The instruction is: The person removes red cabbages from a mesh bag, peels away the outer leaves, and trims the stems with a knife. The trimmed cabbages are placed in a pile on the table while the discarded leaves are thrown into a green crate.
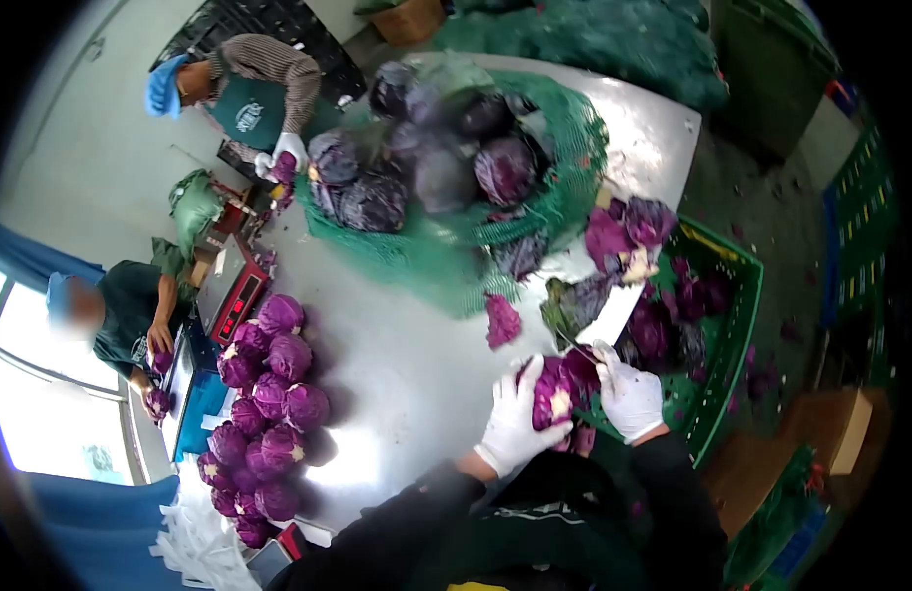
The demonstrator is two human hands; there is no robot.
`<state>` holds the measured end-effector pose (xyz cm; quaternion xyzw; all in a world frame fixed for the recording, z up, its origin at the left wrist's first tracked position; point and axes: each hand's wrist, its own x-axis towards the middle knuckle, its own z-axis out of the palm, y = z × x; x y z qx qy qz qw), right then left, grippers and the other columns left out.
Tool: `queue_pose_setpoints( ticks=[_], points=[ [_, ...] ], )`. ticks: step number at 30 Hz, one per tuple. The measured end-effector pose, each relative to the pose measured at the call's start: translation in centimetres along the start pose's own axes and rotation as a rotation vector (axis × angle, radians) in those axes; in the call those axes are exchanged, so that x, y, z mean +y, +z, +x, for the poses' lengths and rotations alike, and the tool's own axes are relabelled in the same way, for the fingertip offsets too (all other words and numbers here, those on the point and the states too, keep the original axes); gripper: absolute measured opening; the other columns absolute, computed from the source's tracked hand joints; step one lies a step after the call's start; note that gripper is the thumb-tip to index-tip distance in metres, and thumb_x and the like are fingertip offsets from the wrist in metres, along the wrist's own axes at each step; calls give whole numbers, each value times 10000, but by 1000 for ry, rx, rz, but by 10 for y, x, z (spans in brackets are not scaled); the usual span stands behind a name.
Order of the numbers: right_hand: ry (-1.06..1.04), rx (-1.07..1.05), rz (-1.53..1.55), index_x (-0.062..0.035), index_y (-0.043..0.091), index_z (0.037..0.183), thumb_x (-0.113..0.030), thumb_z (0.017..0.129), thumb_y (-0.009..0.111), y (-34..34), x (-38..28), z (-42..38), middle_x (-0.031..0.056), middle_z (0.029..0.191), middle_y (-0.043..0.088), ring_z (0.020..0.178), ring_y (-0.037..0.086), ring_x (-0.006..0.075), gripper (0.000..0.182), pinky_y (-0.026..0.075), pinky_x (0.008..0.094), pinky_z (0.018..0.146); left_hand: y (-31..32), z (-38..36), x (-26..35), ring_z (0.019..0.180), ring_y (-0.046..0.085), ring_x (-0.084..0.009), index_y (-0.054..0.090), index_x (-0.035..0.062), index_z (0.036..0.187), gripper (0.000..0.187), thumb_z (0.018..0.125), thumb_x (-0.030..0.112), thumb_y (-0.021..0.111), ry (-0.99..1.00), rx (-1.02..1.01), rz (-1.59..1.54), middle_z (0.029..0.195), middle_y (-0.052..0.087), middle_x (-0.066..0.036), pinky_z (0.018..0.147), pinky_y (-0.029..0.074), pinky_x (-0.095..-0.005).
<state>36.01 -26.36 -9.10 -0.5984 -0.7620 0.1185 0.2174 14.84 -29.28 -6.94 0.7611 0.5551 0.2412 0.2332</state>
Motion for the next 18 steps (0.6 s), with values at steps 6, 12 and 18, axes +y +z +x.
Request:
queue_pose_setpoints(
  ticks=[6, 12, 18],
  points=[
    [440, -28, 506, -158, 616, 1254, -349, 1007, 523, 44, 43, 14, 180, 779, 682, 660, 659, 333, 326, 513, 426, 608, 2, -12, -41, 1344, 351, -410, 276, 9, 1476, 1049, 666, 282, 883, 35, 48, -389, 1396, 374, -245, 1126, 298, -501],
    [497, 290, 875, -124, 555, 1337, -314, 1018, 521, 8, 72, 25, 195, 1127, 657, 574, 611, 280, 372, 476, 339, 520, -6, -20, -40, 1356, 388, -266, 100, 76, 1517, 1019, 780, 47, 803, -334, 145, -883, 1464, 321, -149, 1092, 413, -413],
    [391, -20, 704, -128, 526, 1363, -176, 989, 554, 18, -24, -16, 143, 1050, 696, 634, 659, 259, 379, 543, 380, 618, 4, -2, -25, 1329, 408, -242, 161, 104, 1517, 997, 748, -58, 775, -311, 149, -935, 1452, 333, -127, 1081, 421, -398]
  ],
)
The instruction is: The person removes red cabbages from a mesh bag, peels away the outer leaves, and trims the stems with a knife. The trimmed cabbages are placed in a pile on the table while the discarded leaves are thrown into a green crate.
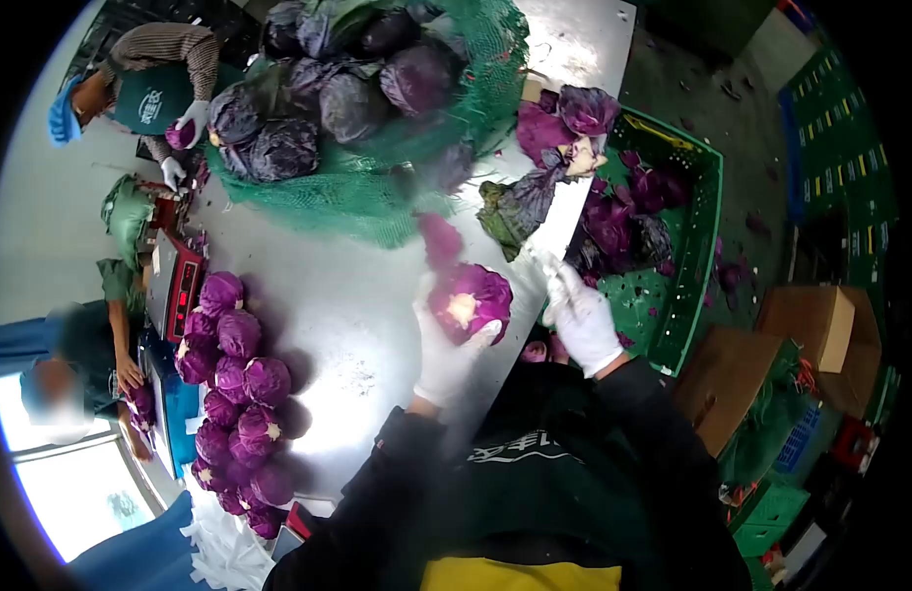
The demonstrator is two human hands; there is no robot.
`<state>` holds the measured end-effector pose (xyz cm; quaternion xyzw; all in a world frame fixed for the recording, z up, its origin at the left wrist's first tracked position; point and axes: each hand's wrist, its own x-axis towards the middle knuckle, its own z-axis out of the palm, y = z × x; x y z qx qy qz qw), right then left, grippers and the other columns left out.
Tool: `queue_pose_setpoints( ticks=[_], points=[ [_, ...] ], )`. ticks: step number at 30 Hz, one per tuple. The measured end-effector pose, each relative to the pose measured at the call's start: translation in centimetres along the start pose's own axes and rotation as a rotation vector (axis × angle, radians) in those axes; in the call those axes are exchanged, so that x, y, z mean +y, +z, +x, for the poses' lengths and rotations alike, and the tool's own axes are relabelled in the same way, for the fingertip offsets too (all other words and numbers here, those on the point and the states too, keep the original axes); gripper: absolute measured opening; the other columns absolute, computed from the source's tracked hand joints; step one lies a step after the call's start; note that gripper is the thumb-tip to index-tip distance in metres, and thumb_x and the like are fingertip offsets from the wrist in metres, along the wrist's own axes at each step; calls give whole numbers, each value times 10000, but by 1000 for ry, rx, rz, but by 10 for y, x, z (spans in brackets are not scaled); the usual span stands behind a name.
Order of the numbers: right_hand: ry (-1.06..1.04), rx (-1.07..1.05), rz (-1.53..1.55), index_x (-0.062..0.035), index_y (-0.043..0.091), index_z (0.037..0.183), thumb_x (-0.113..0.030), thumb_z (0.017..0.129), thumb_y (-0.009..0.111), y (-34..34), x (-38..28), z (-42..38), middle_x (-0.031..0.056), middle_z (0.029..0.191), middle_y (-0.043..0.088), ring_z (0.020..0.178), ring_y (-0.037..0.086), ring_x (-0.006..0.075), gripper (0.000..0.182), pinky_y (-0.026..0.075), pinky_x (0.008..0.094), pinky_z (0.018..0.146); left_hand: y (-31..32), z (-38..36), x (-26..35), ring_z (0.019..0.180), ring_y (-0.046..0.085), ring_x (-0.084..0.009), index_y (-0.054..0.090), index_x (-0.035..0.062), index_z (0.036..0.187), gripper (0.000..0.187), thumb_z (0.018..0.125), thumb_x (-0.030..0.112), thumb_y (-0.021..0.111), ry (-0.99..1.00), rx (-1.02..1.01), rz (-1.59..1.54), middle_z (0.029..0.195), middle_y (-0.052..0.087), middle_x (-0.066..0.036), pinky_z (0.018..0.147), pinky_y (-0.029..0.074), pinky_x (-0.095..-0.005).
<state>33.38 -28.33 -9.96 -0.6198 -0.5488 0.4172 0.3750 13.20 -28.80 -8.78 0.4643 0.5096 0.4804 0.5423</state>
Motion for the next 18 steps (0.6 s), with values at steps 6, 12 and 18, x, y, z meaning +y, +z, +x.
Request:
queue_pose_setpoints(
  ticks=[6, 12, 18],
  points=[
    [-158, -97, -18, -136, 471, 1430, -268, 953, 608, 20, 4, -13, 126, 993, 676, 783, 668, 273, 514, 534, 382, 697, -6, 4, 5, 1335, 410, -252, 179, 114, 1521, 1026, 721, -53, 799, -15, -86, -10, 1461, 328, -125, 1088, 420, -396],
    [-226, -297, -217, -191, 360, 1518, -582, 828, 647, 20, -19, 21, 183, 1297, 548, 1190, 564, 355, 844, 461, 406, 1005, -34, 7, 22, 1361, 387, -269, 81, 69, 1562, 1166, 674, -22, 832, 96, -311, 474, 1508, 291, -146, 1117, 376, -391],
    [-256, -384, -201, -147, 576, 1323, -503, 815, 681, 13, -42, 31, 117, 1237, 604, 1069, 623, 328, 629, 497, 416, 902, -16, 0, 32, 1342, 419, -266, -28, 73, 1571, 1176, 736, -40, 793, -34, -257, 293, 1480, 320, -196, 1091, 422, -376]
  ],
)
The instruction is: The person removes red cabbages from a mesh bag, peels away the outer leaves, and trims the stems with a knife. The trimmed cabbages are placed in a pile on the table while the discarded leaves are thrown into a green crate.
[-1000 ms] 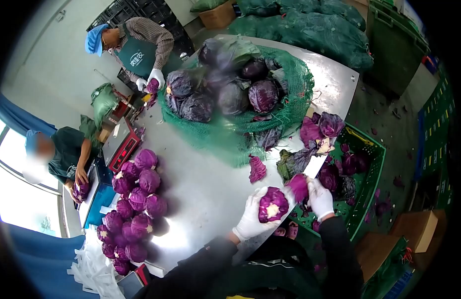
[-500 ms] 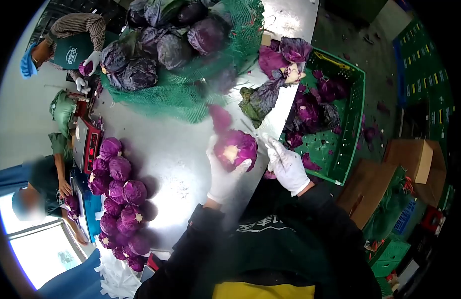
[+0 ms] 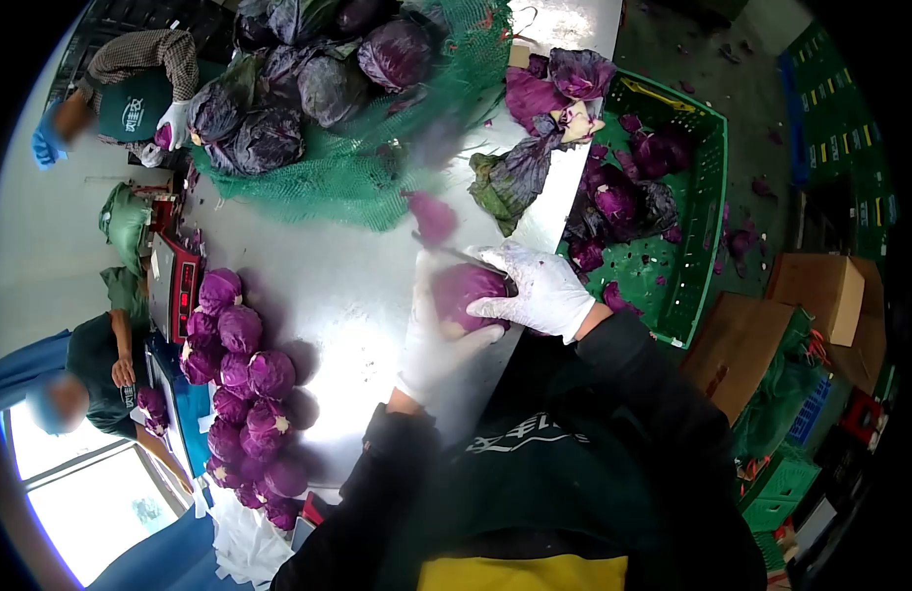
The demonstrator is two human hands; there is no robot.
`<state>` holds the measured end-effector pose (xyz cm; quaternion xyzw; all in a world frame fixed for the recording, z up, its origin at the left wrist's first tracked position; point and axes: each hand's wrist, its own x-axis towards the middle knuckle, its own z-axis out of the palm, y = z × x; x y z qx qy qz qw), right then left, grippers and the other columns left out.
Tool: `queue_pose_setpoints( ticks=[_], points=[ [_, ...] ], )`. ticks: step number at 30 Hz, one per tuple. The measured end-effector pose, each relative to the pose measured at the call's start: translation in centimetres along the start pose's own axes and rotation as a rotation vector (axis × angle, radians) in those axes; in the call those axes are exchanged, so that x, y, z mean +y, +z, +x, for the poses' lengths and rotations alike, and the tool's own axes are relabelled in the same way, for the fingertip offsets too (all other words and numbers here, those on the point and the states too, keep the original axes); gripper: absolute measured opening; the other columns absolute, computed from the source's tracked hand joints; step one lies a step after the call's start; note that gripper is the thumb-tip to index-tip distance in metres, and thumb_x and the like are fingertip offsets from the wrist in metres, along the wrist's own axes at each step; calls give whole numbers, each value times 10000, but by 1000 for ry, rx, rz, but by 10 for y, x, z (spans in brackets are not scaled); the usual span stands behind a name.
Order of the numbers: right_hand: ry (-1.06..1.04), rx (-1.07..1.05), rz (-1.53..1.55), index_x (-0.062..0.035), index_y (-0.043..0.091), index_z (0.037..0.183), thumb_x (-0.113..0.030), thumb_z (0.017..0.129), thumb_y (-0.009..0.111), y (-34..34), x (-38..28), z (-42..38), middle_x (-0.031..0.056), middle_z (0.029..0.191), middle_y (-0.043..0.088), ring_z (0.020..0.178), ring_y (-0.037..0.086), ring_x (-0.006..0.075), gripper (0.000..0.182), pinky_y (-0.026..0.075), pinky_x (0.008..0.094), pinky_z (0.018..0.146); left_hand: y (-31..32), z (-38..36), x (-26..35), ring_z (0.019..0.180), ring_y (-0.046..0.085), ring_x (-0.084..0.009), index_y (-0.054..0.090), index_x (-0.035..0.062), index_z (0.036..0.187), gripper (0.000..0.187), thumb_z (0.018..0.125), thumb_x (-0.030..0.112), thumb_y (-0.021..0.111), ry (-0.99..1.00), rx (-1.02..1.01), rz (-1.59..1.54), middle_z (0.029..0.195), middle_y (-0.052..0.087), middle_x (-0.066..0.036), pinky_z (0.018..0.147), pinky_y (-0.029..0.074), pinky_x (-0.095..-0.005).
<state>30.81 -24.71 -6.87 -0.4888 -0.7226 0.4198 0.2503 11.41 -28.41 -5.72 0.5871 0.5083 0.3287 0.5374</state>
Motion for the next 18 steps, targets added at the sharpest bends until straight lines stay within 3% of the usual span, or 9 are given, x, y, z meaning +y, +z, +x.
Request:
queue_pose_setpoints(
  ticks=[3, 4, 7, 9, 11, 13, 15, 16, 18],
  points=[
    [-139, 112, -133, -155, 576, 1324, -475, 839, 665, 4, 10, 2, 119, 1138, 628, 1037, 632, 309, 587, 506, 406, 882, -1, 8, -27, 1299, 472, -258, -17, 92, 1572, 1153, 747, -79, 771, -176, -89, -265, 1473, 334, -174, 1032, 486, -359],
    [-236, 140, -104, -150, 588, 1295, -429, 902, 609, 7, 13, 4, 100, 1070, 639, 949, 653, 303, 483, 528, 413, 808, -5, 12, -27, 1264, 508, -244, -14, 109, 1572, 1132, 761, -106, 746, -60, -108, -76, 1481, 342, -161, 976, 529, -345],
    [-281, 225, -339, -126, 617, 1194, -365, 957, 538, 18, 12, 11, 80, 1034, 638, 850, 660, 310, 345, 534, 429, 708, -9, 16, -24, 1326, 444, -250, 28, 65, 1567, 1123, 744, -46, 785, -12, -146, 58, 1504, 326, -156, 1063, 451, -370],
    [-208, 235, -340, -109, 610, 1033, -282, 994, 466, 30, 30, 20, 108, 877, 625, 775, 648, 318, 228, 522, 438, 656, -10, 15, -16, 1369, 393, -259, 70, 31, 1562, 1135, 719, 20, 830, 9, -109, 207, 1518, 311, -163, 1120, 386, -381],
    [-136, 332, -363, -92, 609, 1015, -282, 996, 470, 7, 25, 34, 137, 910, 650, 808, 656, 340, 236, 524, 456, 700, -10, 13, -6, 1392, 362, -266, 99, 11, 1557, 1156, 693, 71, 864, -22, -55, 289, 1520, 308, -170, 1145, 347, -380],
    [315, 248, -408, -66, 602, 1101, -332, 948, 577, -2, 76, 49, 151, 933, 666, 930, 651, 354, 307, 522, 455, 726, -16, 4, -12, 1363, 405, -278, 152, 12, 1548, 1117, 697, 101, 871, 28, -35, 336, 1488, 355, -181, 1129, 367, -386],
    [278, 411, -346, -80, 630, 1089, -380, 960, 536, -18, 89, 37, 158, 1039, 650, 954, 631, 376, 340, 520, 474, 783, -21, -4, -22, 1345, 426, -281, 178, 10, 1540, 1078, 711, 99, 862, 32, -1, 187, 1468, 379, -180, 1117, 383, -389],
    [127, 579, -437, -76, 609, 1201, -437, 936, 578, -17, 96, 32, 163, 1088, 634, 1025, 613, 358, 449, 516, 460, 815, -16, -8, -24, 1325, 448, -280, 209, 19, 1532, 1028, 728, 84, 847, -27, 83, -59, 1448, 398, -176, 1094, 413, -390],
    [218, 491, -382, -45, 577, 1258, -508, 875, 656, -33, 34, 9, 160, 1124, 612, 1058, 599, 343, 607, 507, 447, 857, -22, -14, -20, 1315, 456, -272, 240, 34, 1520, 958, 748, 26, 807, -209, 141, -181, 1436, 403, -170, 1081, 431, -393]
  ],
)
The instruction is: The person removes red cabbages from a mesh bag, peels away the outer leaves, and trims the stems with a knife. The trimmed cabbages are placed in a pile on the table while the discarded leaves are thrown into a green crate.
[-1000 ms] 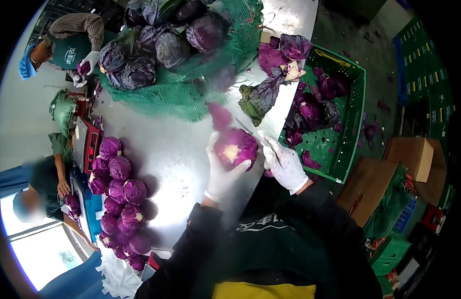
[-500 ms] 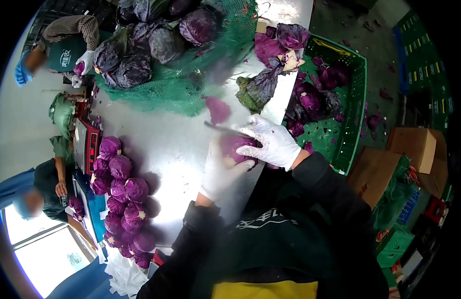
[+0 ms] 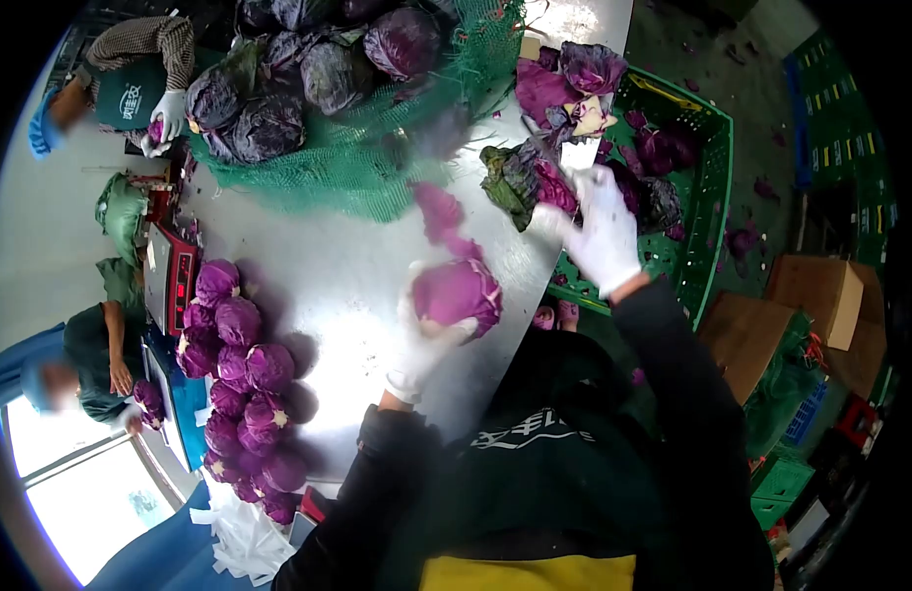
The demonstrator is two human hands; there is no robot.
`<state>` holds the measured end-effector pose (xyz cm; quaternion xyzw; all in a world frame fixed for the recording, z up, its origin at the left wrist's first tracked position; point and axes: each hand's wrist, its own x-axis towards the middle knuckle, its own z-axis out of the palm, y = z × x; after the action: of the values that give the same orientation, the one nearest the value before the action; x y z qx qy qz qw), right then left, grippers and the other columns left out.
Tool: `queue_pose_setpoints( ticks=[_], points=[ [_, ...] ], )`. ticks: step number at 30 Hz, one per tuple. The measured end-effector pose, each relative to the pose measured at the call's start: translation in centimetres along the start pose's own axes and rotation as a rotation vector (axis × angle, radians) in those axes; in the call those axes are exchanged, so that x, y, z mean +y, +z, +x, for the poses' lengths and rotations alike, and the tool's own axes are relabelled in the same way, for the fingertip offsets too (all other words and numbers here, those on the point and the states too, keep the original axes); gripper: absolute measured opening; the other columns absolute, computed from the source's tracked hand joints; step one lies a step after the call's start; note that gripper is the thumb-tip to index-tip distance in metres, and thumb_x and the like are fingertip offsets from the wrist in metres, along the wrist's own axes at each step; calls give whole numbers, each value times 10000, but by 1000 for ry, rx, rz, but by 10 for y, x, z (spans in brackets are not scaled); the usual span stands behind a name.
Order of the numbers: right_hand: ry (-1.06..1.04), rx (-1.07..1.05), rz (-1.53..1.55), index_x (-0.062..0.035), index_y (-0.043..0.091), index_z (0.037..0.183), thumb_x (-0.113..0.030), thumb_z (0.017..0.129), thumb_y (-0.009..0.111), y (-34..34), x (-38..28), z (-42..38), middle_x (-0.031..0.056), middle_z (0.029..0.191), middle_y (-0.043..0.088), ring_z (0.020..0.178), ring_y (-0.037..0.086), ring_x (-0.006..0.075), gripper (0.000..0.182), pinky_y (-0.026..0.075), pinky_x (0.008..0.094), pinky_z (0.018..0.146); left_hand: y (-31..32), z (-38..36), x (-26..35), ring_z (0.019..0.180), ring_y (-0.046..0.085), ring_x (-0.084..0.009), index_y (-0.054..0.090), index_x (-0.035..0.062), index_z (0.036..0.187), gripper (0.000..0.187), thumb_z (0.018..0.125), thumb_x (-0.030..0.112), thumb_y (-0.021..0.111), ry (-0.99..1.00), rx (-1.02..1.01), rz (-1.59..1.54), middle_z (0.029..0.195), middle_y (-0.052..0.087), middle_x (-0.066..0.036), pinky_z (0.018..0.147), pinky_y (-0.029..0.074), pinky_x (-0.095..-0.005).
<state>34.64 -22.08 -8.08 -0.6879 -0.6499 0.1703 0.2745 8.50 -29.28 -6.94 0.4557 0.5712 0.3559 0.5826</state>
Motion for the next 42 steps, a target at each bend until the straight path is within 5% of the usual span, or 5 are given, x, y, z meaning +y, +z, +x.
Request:
queue_pose_setpoints(
  ticks=[3, 11, 17, 23, 42],
  points=[
    [117, -486, 401, -69, 551, 1283, -606, 827, 671, 13, -22, -45, 171, 1151, 623, 1006, 631, 343, 714, 512, 414, 898, -7, 0, -9, 1282, 487, -272, 201, 68, 1526, 954, 757, -65, 749, 29, 14, -9, 1417, 415, -165, 1042, 472, -386],
    [-9, -219, 238, -46, 686, 1097, -267, 944, 562, 68, 0, -55, 207, 750, 667, 720, 658, 398, 296, 535, 474, 660, -25, -4, -18, 1354, 400, -271, 263, 54, 1508, 937, 726, -13, 775, 148, -47, 114, 1445, 392, -151, 1124, 370, -415],
    [18, 89, 122, -131, 466, 1446, -345, 907, 660, 12, -6, -6, 198, 1300, 599, 948, 659, 317, 612, 523, 375, 854, -32, -7, -26, 1391, 345, -279, 281, 50, 1502, 987, 684, 59, 833, 162, -67, 22, 1491, 328, -137, 1161, 307, -424],
    [23, -632, 567, -123, 511, 1415, -312, 838, 786, 36, -58, -37, 98, 1278, 599, 971, 588, 125, 667, 506, 307, 877, -27, -11, -18, 1377, 367, -287, 280, 51, 1499, 1083, 608, 50, 896, 180, -102, 245, 1486, 330, -148, 1143, 343, -436],
    [-75, -448, 490, -38, 652, 1007, -229, 970, 552, 56, -31, -47, 207, 947, 685, 846, 668, 377, 219, 531, 434, 745, -15, -4, -15, 1345, 387, -280, 335, 13, 1457, 987, 683, 220, 911, 413, -108, 435, 1421, 376, -174, 1122, 345, -380]
  ],
)
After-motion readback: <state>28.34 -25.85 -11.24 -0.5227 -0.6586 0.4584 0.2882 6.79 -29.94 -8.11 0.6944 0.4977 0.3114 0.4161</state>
